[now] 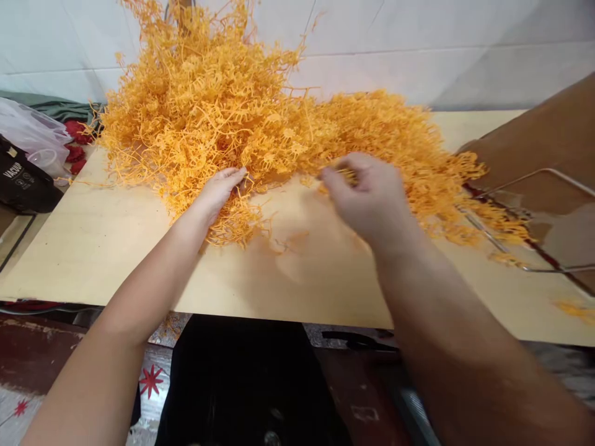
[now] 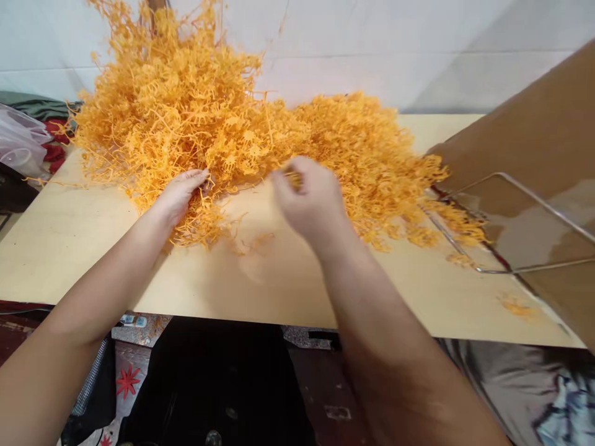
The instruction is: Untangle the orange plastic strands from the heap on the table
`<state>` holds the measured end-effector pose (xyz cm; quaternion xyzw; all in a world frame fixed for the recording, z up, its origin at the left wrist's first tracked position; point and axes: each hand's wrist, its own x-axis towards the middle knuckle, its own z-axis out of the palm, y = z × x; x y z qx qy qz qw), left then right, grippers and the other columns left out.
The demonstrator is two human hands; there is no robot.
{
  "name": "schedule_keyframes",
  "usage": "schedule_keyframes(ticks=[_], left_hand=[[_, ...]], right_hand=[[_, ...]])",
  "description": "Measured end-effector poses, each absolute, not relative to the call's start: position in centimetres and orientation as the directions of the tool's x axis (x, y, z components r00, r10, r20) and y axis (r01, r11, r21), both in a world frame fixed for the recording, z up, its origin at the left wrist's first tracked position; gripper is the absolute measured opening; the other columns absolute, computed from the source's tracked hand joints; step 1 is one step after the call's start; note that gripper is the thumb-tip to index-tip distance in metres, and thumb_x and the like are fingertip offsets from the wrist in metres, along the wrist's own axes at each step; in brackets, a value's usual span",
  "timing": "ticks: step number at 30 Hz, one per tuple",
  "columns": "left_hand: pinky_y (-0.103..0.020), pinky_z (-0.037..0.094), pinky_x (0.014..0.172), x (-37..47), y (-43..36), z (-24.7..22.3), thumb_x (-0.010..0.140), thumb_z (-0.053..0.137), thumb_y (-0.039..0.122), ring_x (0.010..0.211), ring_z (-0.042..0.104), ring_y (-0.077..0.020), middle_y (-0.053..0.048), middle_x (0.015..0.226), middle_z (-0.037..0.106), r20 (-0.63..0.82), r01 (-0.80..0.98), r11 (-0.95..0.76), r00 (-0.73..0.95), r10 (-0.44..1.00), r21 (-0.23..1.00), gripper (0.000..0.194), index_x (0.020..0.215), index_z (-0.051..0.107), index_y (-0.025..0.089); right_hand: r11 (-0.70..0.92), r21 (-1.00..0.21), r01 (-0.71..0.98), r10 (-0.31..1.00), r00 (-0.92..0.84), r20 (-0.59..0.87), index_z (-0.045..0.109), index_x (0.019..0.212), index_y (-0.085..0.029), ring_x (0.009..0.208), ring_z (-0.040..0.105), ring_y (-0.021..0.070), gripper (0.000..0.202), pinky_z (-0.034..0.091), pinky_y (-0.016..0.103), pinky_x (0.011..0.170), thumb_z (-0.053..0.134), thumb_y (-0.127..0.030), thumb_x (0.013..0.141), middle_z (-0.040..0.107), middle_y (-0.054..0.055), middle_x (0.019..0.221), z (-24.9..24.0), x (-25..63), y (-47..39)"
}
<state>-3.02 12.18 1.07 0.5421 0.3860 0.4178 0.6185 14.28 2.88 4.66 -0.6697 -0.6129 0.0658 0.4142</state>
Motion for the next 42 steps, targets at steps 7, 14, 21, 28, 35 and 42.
schedule_keyframes(ticks=[7,14,21,28,35,42], left_hand=[[-0.020,0.038,0.066,-3.1,12.2,0.8,0.081,0.053,0.023,0.058,0.046,-0.0053,0.003,0.062,0.051,0.003,-0.155,0.054,0.344,0.939,0.986,0.016,0.068,0.052,0.014],[-0.024,0.036,0.063,-3.4,12.2,1.1,0.083,0.047,0.019,0.053,0.041,-0.0052,0.002,0.062,0.045,0.022,-0.210,0.051,0.328,0.944,0.976,0.021,0.062,0.047,0.014],[-0.019,0.031,0.055,-3.3,12.0,1.0,0.087,0.043,0.019,0.048,0.035,-0.0029,0.004,0.057,0.040,0.078,-0.179,-0.022,0.312,0.947,0.984,0.027,0.061,0.042,0.014],[-0.022,0.039,0.062,-2.8,12.0,0.1,0.086,0.047,0.040,0.054,0.042,-0.0060,0.003,0.058,0.047,0.154,-0.001,-0.162,0.309,0.939,0.987,0.033,0.064,0.046,0.015],[-0.028,0.041,0.082,-3.1,10.9,1.0,0.074,0.054,0.055,0.080,0.055,-0.0120,-0.003,0.080,0.061,0.167,0.148,-0.312,0.596,0.786,0.939,0.043,0.080,0.058,0.013],[-0.031,0.039,0.084,-3.9,10.7,2.3,0.057,0.069,0.051,0.091,0.052,-0.0165,-0.003,0.091,0.059,-0.034,0.426,-0.418,0.732,0.680,0.802,0.048,0.089,0.062,0.015]], right_hand=[[-0.394,-0.527,0.753,0.756,0.592,0.280,0.035,0.059,-0.023,0.071,0.041,0.0162,0.040,0.025,0.040,0.065,0.073,-0.033,0.055,0.044,0.004,0.066,2.5,25.4,4.0],[0.205,-0.398,0.894,0.846,0.043,0.532,0.060,0.079,-0.019,0.082,0.050,0.0228,0.015,0.035,0.039,0.073,0.051,-0.032,0.079,0.057,0.011,0.080,1.4,17.9,3.2],[0.219,-0.565,0.796,0.975,-0.161,0.151,0.049,0.064,-0.017,0.056,0.039,0.0110,0.014,0.028,0.027,0.056,0.052,-0.021,0.077,0.049,0.001,0.061,1.0,9.4,4.4],[0.213,-0.826,0.521,0.969,-0.005,0.247,0.044,0.062,-0.019,0.049,0.033,0.0083,0.018,0.026,0.025,0.050,0.050,-0.022,0.079,0.038,-0.003,0.052,1.3,13.2,2.9],[0.140,-0.919,0.368,0.948,0.218,0.232,0.045,0.063,-0.020,0.045,0.031,0.0070,0.020,0.023,0.025,0.045,0.056,-0.023,0.079,0.038,-0.004,0.050,1.3,14.5,2.5],[0.139,-0.902,0.410,0.921,0.281,0.269,0.044,0.062,-0.020,0.045,0.030,0.0069,0.021,0.021,0.025,0.045,0.056,-0.021,0.079,0.036,-0.005,0.049,0.8,14.1,2.9]])
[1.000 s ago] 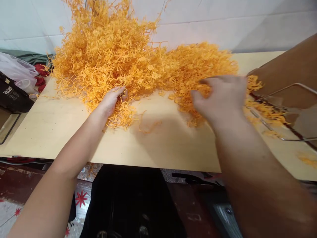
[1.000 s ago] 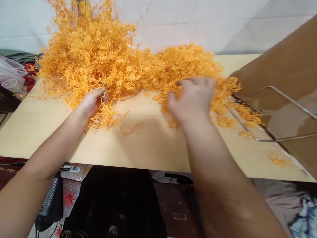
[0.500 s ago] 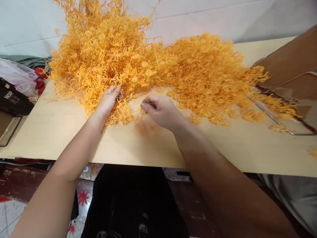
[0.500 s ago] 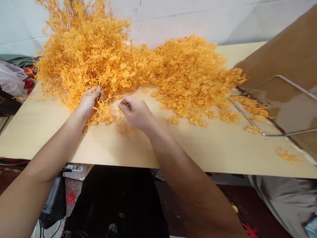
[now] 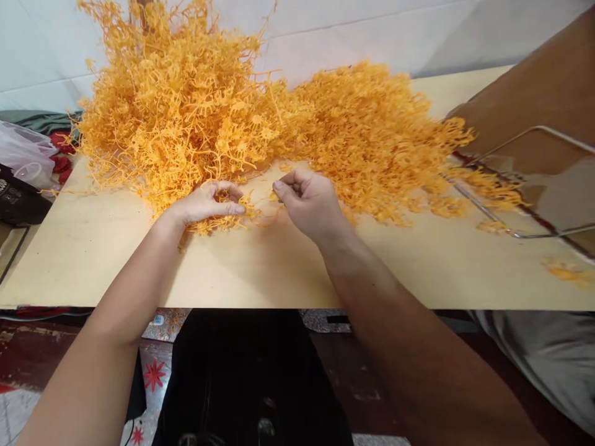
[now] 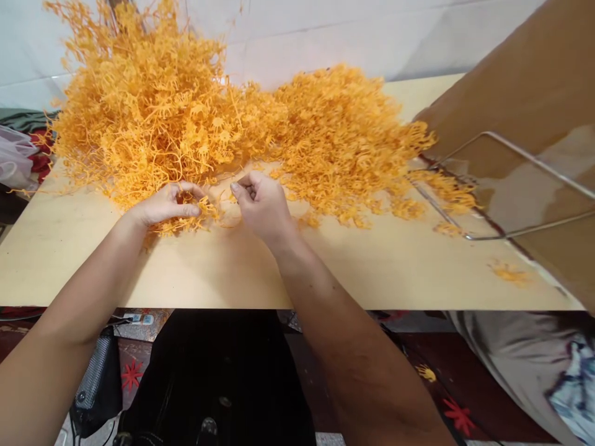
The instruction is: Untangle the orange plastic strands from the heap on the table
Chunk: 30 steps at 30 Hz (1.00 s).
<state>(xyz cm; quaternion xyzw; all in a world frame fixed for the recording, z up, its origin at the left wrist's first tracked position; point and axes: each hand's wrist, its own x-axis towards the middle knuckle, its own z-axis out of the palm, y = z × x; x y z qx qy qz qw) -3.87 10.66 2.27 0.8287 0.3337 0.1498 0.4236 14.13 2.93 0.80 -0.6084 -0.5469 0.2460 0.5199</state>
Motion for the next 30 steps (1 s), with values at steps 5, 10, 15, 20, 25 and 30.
schedule_keyframes(ticks=[5,10,15,20,25,30], left_hand=[[-0.029,0.037,0.080,-2.9,10.0,1.9,0.065,0.061,0.042,0.084,0.047,-0.0151,0.001,0.070,0.045,-0.114,0.570,-0.560,0.755,0.646,0.602,0.028,0.060,0.052,0.016],[-0.028,0.036,0.079,-2.4,9.7,1.2,0.072,0.051,0.034,0.083,0.043,-0.0141,0.000,0.072,0.041,-0.054,0.559,-0.545,0.727,0.684,0.625,0.023,0.059,0.047,0.016],[-0.030,0.035,0.082,-2.3,9.5,1.4,0.077,0.048,0.038,0.084,0.042,-0.0145,0.000,0.070,0.039,-0.045,0.580,-0.557,0.715,0.698,0.594,0.030,0.058,0.040,0.016],[-0.039,0.031,0.094,-2.1,9.4,0.8,0.082,0.039,0.036,0.094,0.043,-0.0176,-0.002,0.080,0.046,-0.018,0.659,-0.605,0.683,0.731,0.446,0.024,0.069,0.045,0.017],[-0.043,0.028,0.097,-1.7,9.8,0.0,0.083,0.035,0.031,0.094,0.043,-0.0191,-0.005,0.085,0.048,0.047,0.675,-0.639,0.674,0.738,0.369,0.023,0.076,0.051,0.016],[-0.033,0.033,0.094,-1.6,9.8,1.1,0.082,0.041,0.039,0.097,0.043,-0.0175,-0.004,0.083,0.049,-0.041,0.611,-0.559,0.695,0.718,0.560,0.030,0.076,0.057,0.014]], right_hand=[[0.064,-0.896,0.440,0.935,0.288,0.208,0.043,0.062,-0.020,0.047,0.032,0.0077,0.019,0.024,0.026,0.048,0.051,-0.017,0.080,0.037,-0.005,0.050,0.3,13.6,3.5],[0.041,-0.863,0.504,0.964,0.206,0.166,0.041,0.065,-0.020,0.048,0.032,0.0078,0.021,0.024,0.026,0.049,0.053,-0.027,0.081,0.037,-0.005,0.053,0.0,13.3,3.2],[0.041,-0.811,0.583,0.979,0.141,0.151,0.042,0.063,-0.020,0.048,0.031,0.0080,0.022,0.024,0.025,0.049,0.052,-0.026,0.080,0.035,-0.005,0.052,0.2,13.3,2.6],[0.097,-0.767,0.634,0.973,0.100,0.206,0.036,0.058,-0.020,0.046,0.030,0.0079,0.028,0.024,0.026,0.048,0.053,-0.023,0.079,0.034,-0.006,0.048,1.1,12.8,1.1],[0.254,-0.794,0.553,0.941,0.046,0.334,0.037,0.061,-0.021,0.047,0.031,0.0081,0.026,0.026,0.026,0.048,0.053,-0.027,0.080,0.036,-0.005,0.051,1.5,12.9,-1.2],[0.153,-0.898,0.413,0.950,0.189,0.249,0.040,0.059,-0.021,0.044,0.028,0.0079,0.034,0.023,0.026,0.043,0.057,-0.043,0.078,0.031,-0.006,0.048,0.1,14.6,-0.5]])
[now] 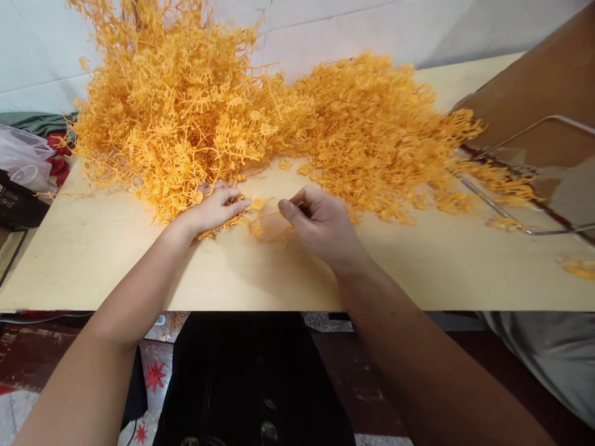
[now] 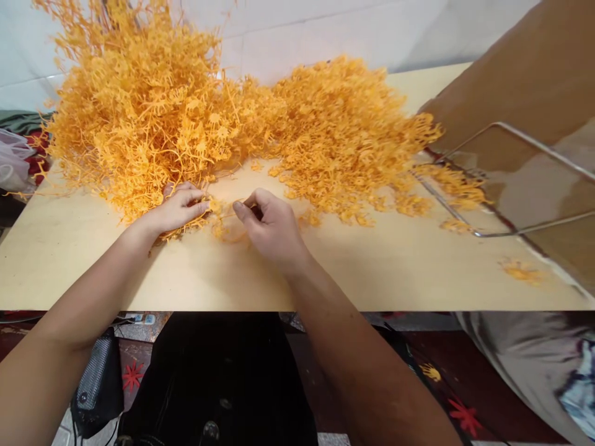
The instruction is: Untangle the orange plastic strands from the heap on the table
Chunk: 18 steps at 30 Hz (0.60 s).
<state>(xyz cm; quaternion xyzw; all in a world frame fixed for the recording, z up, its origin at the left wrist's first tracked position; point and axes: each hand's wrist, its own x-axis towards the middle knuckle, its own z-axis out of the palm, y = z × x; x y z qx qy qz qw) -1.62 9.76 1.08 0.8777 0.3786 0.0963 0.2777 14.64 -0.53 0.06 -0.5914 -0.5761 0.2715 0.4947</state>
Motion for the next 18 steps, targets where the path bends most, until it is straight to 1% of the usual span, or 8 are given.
schedule_keyframes(ticks=[3,5,8,9,11,13,15,18], left_hand=[[-0.037,0.029,0.098,-2.0,9.6,1.9,0.080,0.042,0.048,0.102,0.041,-0.0192,-0.004,0.086,0.051,-0.098,0.581,-0.542,0.732,0.674,0.607,0.037,0.080,0.061,0.016],[-0.042,0.024,0.101,-2.2,9.3,2.3,0.077,0.045,0.054,0.104,0.040,-0.0208,-0.003,0.087,0.052,-0.133,0.579,-0.563,0.758,0.639,0.590,0.040,0.080,0.062,0.017],[-0.049,0.016,0.103,-2.1,8.5,2.4,0.068,0.058,0.056,0.102,0.040,-0.0223,-0.002,0.084,0.054,-0.120,0.601,-0.641,0.767,0.630,0.478,0.039,0.075,0.059,0.017],[-0.050,0.015,0.102,-2.0,8.3,2.3,0.069,0.057,0.054,0.100,0.040,-0.0219,-0.002,0.082,0.054,-0.092,0.608,-0.664,0.764,0.639,0.436,0.038,0.072,0.057,0.016],[-0.050,0.016,0.101,-1.6,7.9,2.0,0.076,0.050,0.051,0.097,0.041,-0.0206,-0.002,0.077,0.054,-0.033,0.619,-0.689,0.753,0.658,0.378,0.036,0.067,0.052,0.016],[-0.049,0.019,0.100,-1.3,7.7,1.7,0.083,0.040,0.045,0.095,0.042,-0.0201,-0.003,0.076,0.054,-0.004,0.625,-0.698,0.746,0.666,0.349,0.036,0.064,0.048,0.016],[-0.048,0.022,0.098,-1.1,7.6,1.6,0.086,0.036,0.043,0.097,0.042,-0.0208,-0.005,0.080,0.055,-0.009,0.633,-0.702,0.745,0.667,0.327,0.036,0.065,0.049,0.016],[-0.050,0.023,0.098,-1.0,7.6,1.5,0.088,0.034,0.041,0.100,0.042,-0.0226,-0.007,0.086,0.057,-0.031,0.642,-0.713,0.749,0.662,0.280,0.036,0.068,0.051,0.015]], right_hand=[[0.117,-0.937,0.328,0.963,0.193,0.188,0.044,0.061,-0.021,0.044,0.031,0.0078,0.034,0.025,0.025,0.042,0.059,-0.048,0.075,0.036,-0.005,0.049,-0.9,15.2,0.5],[0.099,-0.956,0.278,0.971,0.183,0.154,0.046,0.063,-0.020,0.045,0.034,0.0081,0.034,0.026,0.025,0.043,0.059,-0.049,0.075,0.040,-0.004,0.051,-1.3,15.1,1.1],[0.082,-0.966,0.245,0.977,0.174,0.127,0.046,0.063,-0.020,0.046,0.036,0.0081,0.033,0.027,0.025,0.043,0.060,-0.048,0.074,0.042,-0.004,0.052,-1.6,14.8,1.6],[0.080,-0.966,0.247,0.978,0.167,0.124,0.046,0.063,-0.020,0.046,0.036,0.0081,0.033,0.027,0.025,0.043,0.061,-0.047,0.074,0.042,-0.004,0.052,-1.6,14.7,1.6],[0.080,-0.965,0.251,0.980,0.155,0.122,0.046,0.064,-0.020,0.047,0.037,0.0084,0.031,0.029,0.025,0.044,0.060,-0.045,0.075,0.043,-0.004,0.053,-1.6,14.6,1.6],[0.090,-0.961,0.263,0.981,0.146,0.132,0.045,0.064,-0.021,0.047,0.037,0.0087,0.029,0.029,0.025,0.045,0.059,-0.043,0.076,0.042,-0.004,0.053,-1.4,14.6,1.3],[0.118,-0.943,0.312,0.976,0.136,0.167,0.042,0.062,-0.021,0.047,0.035,0.0086,0.028,0.029,0.025,0.045,0.056,-0.040,0.078,0.040,-0.004,0.052,-1.2,14.4,0.9],[0.180,-0.858,0.481,0.957,0.116,0.266,0.039,0.060,-0.021,0.047,0.035,0.0088,0.027,0.029,0.026,0.047,0.054,-0.033,0.079,0.040,-0.004,0.052,-1.0,13.9,-0.1]])
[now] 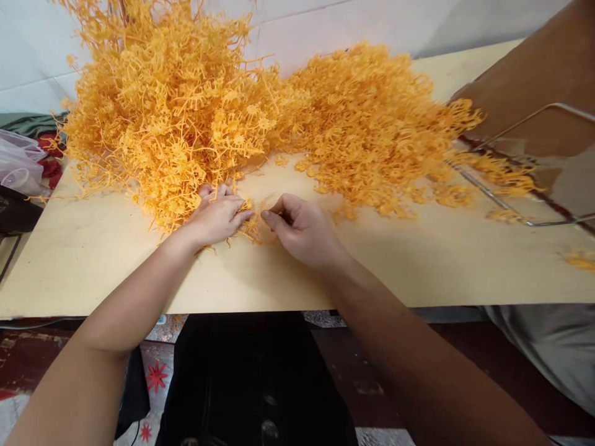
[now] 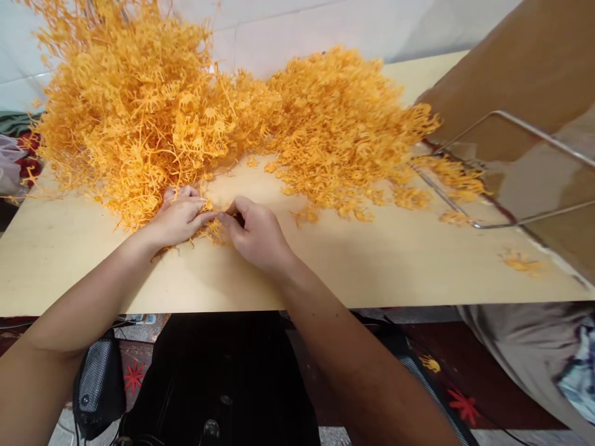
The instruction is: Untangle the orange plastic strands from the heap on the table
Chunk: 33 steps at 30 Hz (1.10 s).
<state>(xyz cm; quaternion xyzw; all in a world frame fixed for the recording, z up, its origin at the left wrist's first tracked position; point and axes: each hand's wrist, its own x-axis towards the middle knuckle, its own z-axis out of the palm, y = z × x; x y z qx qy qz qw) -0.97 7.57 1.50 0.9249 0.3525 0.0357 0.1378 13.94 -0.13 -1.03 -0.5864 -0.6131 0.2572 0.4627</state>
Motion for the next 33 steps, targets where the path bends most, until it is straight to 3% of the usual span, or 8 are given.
schedule_keyframes(ticks=[3,8,12,16,19,22,28,33], left_hand=[[-0.054,0.020,0.099,-0.7,7.7,1.2,0.088,0.034,0.036,0.103,0.043,-0.0244,-0.008,0.087,0.059,-0.046,0.638,-0.733,0.761,0.647,0.238,0.033,0.070,0.052,0.015],[-0.054,0.015,0.103,-0.5,8.8,0.1,0.088,0.033,0.034,0.105,0.043,-0.0261,-0.010,0.088,0.058,0.027,0.706,-0.676,0.687,0.726,0.210,0.032,0.071,0.052,0.015],[-0.053,0.017,0.103,-1.0,9.2,0.0,0.085,0.037,0.044,0.100,0.044,-0.0236,-0.008,0.087,0.053,0.020,0.669,-0.692,0.715,0.699,0.271,0.035,0.071,0.052,0.016],[-0.051,0.019,0.103,-1.5,8.7,0.6,0.082,0.043,0.046,0.099,0.043,-0.0223,-0.005,0.086,0.049,-0.010,0.624,-0.719,0.757,0.653,0.306,0.034,0.072,0.054,0.015],[-0.050,0.020,0.102,-1.5,8.5,0.7,0.080,0.045,0.041,0.097,0.043,-0.0219,-0.004,0.082,0.049,-0.023,0.624,-0.720,0.760,0.649,0.303,0.028,0.076,0.056,0.016],[-0.051,0.021,0.102,-1.4,8.5,0.6,0.078,0.046,0.040,0.096,0.043,-0.0219,-0.005,0.083,0.050,-0.022,0.627,-0.715,0.756,0.654,0.309,0.027,0.078,0.058,0.016],[-0.057,0.012,0.104,-1.5,8.6,0.4,0.080,0.041,0.027,0.104,0.042,-0.0230,-0.004,0.089,0.058,-0.007,0.580,-0.736,0.787,0.617,0.349,0.023,0.088,0.061,0.020],[-0.059,0.016,0.102,-1.1,8.1,0.5,0.081,0.037,0.022,0.109,0.041,-0.0257,-0.005,0.095,0.059,-0.042,0.573,-0.754,0.804,0.593,0.322,0.021,0.081,0.058,0.018]], right_hand=[[0.294,-0.730,0.617,0.913,0.046,0.406,0.037,0.059,-0.021,0.046,0.036,0.0095,0.025,0.029,0.026,0.047,0.053,-0.027,0.078,0.044,-0.002,0.052,-0.3,12.9,-2.1],[0.550,-0.641,0.536,0.817,-0.185,0.546,0.044,0.065,-0.022,0.053,0.049,0.0113,0.018,0.037,0.026,0.051,0.048,-0.022,0.083,0.054,0.001,0.058,2.9,11.9,-5.2],[0.318,-0.720,0.616,0.889,0.069,0.452,0.054,0.084,-0.022,0.054,0.047,0.0119,0.005,0.036,0.027,0.053,0.050,-0.025,0.083,0.054,0.000,0.063,3.5,13.5,-2.8],[0.188,-0.740,0.645,0.961,0.036,0.275,0.054,0.106,-0.022,0.052,0.043,0.0113,0.029,0.033,0.026,0.053,0.056,-0.024,0.077,0.050,-0.003,0.059,1.7,14.5,0.7],[0.152,-0.691,0.707,0.983,-0.038,0.178,0.057,0.096,-0.020,0.052,0.044,0.0112,0.020,0.032,0.026,0.055,0.055,-0.022,0.077,0.051,-0.003,0.059,0.8,13.7,1.8],[0.125,-0.629,0.767,0.983,-0.012,0.181,0.054,0.081,-0.019,0.051,0.040,0.0112,0.009,0.029,0.025,0.053,0.056,-0.027,0.077,0.048,-0.003,0.057,0.6,13.0,2.1],[0.231,-0.541,0.809,0.971,-0.155,0.182,0.045,0.064,-0.021,0.050,0.039,0.0121,0.015,0.027,0.026,0.053,0.052,-0.021,0.077,0.047,-0.001,0.054,1.4,12.7,0.9],[0.304,-0.582,0.754,0.944,-0.155,0.292,0.038,0.059,-0.021,0.046,0.035,0.0109,0.024,0.025,0.027,0.050,0.048,-0.025,0.080,0.043,-0.001,0.050,0.4,13.1,-0.5]])
